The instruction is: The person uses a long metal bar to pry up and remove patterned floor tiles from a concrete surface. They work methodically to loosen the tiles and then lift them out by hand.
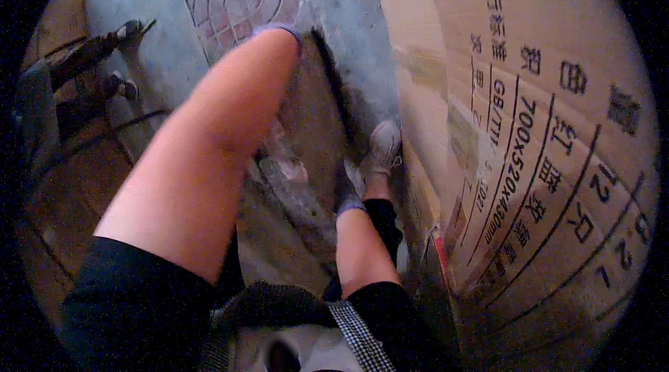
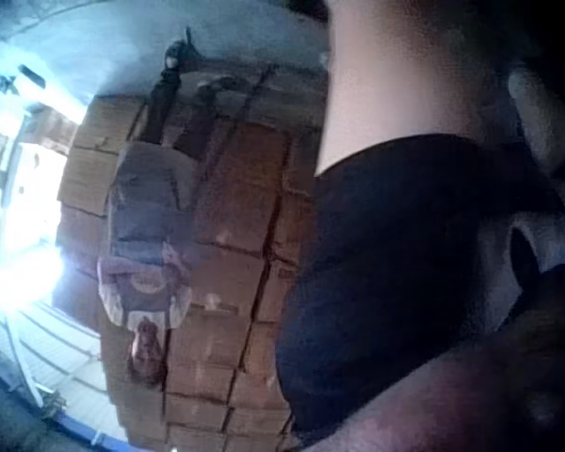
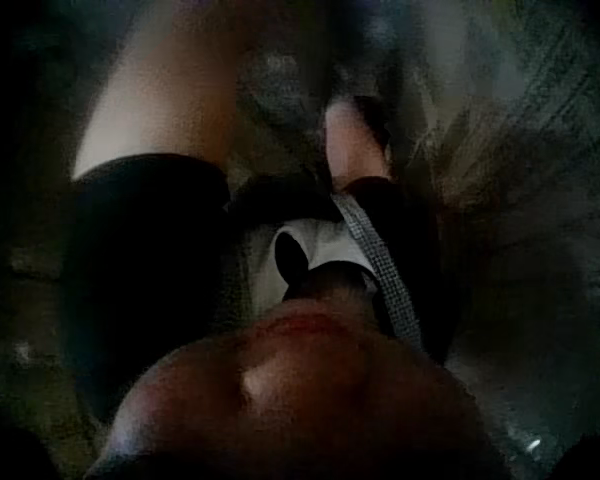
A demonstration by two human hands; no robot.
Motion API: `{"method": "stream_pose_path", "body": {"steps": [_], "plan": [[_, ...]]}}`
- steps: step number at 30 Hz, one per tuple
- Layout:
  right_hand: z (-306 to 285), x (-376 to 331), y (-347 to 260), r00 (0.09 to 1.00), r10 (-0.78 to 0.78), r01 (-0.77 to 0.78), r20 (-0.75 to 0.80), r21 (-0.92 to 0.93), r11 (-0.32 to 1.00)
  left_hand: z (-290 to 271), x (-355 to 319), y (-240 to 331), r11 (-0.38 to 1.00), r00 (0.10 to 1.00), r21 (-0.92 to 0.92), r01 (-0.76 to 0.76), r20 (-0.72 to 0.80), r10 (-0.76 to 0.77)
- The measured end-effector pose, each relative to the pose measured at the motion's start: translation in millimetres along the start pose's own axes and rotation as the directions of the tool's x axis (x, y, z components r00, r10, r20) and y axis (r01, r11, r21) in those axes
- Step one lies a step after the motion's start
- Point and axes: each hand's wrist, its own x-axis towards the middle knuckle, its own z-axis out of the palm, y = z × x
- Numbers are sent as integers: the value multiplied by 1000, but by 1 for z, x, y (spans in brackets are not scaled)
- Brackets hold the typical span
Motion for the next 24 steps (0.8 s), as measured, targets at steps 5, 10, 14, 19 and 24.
{"method": "stream_pose_path", "body": {"steps": [5,10,14,19,24], "plan": [[29,8,61,972,234,-229,-18,161,960,36,29,-48,999,999,49,-15,-32,16],[34,60,148,902,407,-421,146,509,751,57,9,-111,999,999,-32,0,-36,-1],[41,75,172,931,362,-334,48,511,792,76,33,-142,999,994,23,-44,-99,46],[-6,56,141,966,249,-232,-74,187,955,35,-15,-74,990,999,-131,43,19,-41],[-15,19,45,996,33,-36,80,38,999,-29,-60,3,915,952,-265,306,61,-301]]}}
